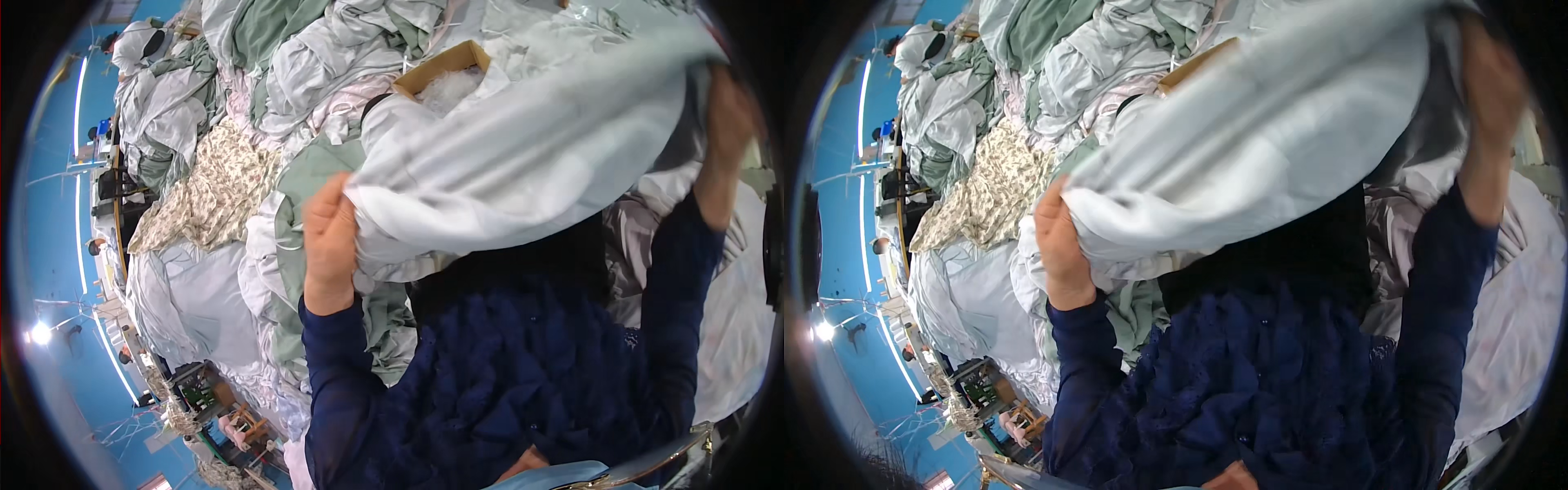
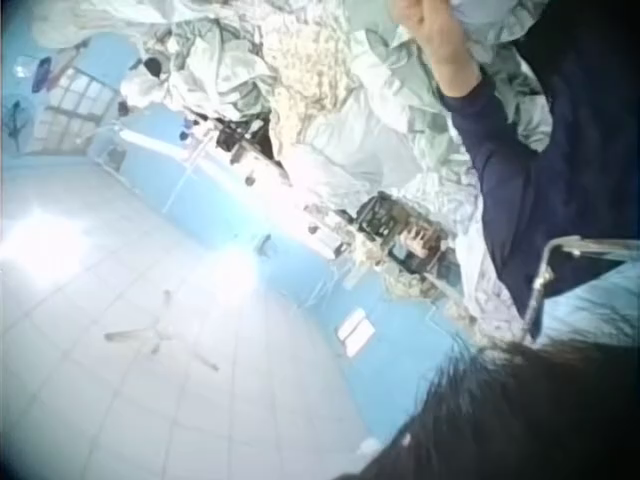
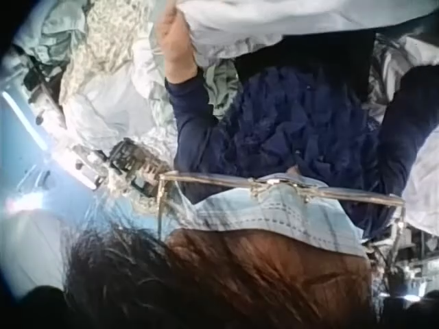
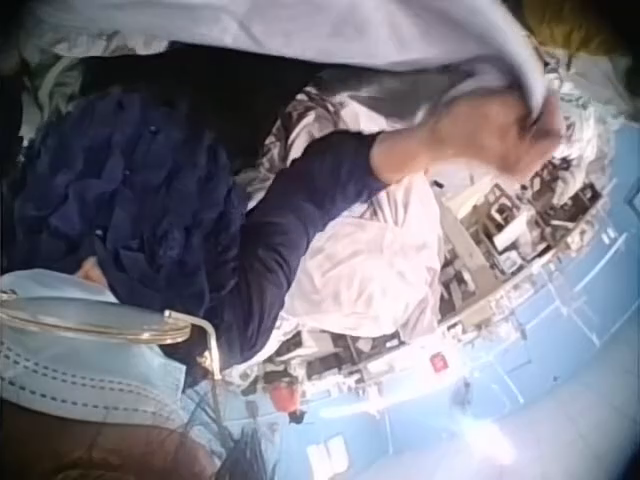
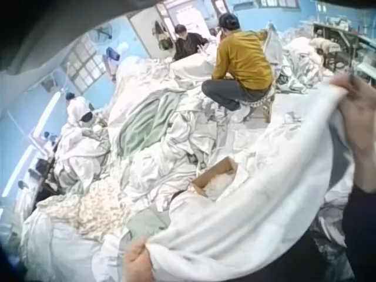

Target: Trimming excess threads from fabric pieces using hand snips.

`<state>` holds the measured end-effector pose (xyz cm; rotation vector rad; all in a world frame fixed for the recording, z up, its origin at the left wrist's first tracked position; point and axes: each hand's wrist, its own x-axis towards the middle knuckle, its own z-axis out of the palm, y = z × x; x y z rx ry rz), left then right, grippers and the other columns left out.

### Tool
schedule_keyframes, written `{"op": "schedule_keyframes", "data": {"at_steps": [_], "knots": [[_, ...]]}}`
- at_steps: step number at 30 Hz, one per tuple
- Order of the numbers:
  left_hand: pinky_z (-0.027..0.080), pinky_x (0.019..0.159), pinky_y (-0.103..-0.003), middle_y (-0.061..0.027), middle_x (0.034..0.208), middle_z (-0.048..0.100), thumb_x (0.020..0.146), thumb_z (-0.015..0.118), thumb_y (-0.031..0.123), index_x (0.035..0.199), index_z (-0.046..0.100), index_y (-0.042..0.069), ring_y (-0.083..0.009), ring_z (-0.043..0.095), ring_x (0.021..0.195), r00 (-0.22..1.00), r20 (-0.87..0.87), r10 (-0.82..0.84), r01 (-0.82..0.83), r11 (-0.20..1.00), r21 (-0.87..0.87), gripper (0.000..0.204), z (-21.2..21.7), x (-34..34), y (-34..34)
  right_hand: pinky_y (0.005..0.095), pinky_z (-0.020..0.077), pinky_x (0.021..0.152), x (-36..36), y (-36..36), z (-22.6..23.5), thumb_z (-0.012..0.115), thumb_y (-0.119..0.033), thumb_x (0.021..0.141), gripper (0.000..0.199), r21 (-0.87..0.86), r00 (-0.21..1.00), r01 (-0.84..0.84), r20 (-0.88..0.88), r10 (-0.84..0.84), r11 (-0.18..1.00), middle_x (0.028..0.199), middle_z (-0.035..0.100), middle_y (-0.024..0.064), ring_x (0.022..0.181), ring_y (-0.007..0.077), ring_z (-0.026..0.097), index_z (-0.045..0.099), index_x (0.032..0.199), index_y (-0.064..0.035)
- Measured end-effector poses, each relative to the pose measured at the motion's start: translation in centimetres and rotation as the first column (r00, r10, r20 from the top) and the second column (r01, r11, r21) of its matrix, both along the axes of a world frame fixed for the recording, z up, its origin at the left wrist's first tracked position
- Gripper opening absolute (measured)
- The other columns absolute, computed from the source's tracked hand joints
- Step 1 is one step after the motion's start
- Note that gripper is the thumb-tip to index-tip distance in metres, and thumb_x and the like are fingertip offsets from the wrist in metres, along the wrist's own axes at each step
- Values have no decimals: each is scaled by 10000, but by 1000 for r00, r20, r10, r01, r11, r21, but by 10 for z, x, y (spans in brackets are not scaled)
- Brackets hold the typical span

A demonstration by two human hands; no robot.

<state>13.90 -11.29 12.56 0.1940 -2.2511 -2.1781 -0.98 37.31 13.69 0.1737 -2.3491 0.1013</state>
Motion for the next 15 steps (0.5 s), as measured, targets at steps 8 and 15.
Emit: {"op": "schedule_keyframes", "data": {"at_steps": [8,15], "knots": [[550,918,-411,-146,1122,691,995,515,217,1161,613,-32,-279,686,989,898,355,261,-434,663,610,315,-122,-19,-104,248,466,611,79,-221,-80,721,-96,869,182,-817,661,-276,220,717,505,792,661,21,679,87,575,705,1044,-50],[514,982,-444,-177,1219,658,1034,439,272,1247,588,-29,-311,648,1092,859,452,240,-507,511,694,398,-145,-32,-85,352,509,567,142,-298,-143,856,-226,644,603,-676,243,-635,286,927,375,1098,600,65,686,269,636,623,1191,-125]]}}
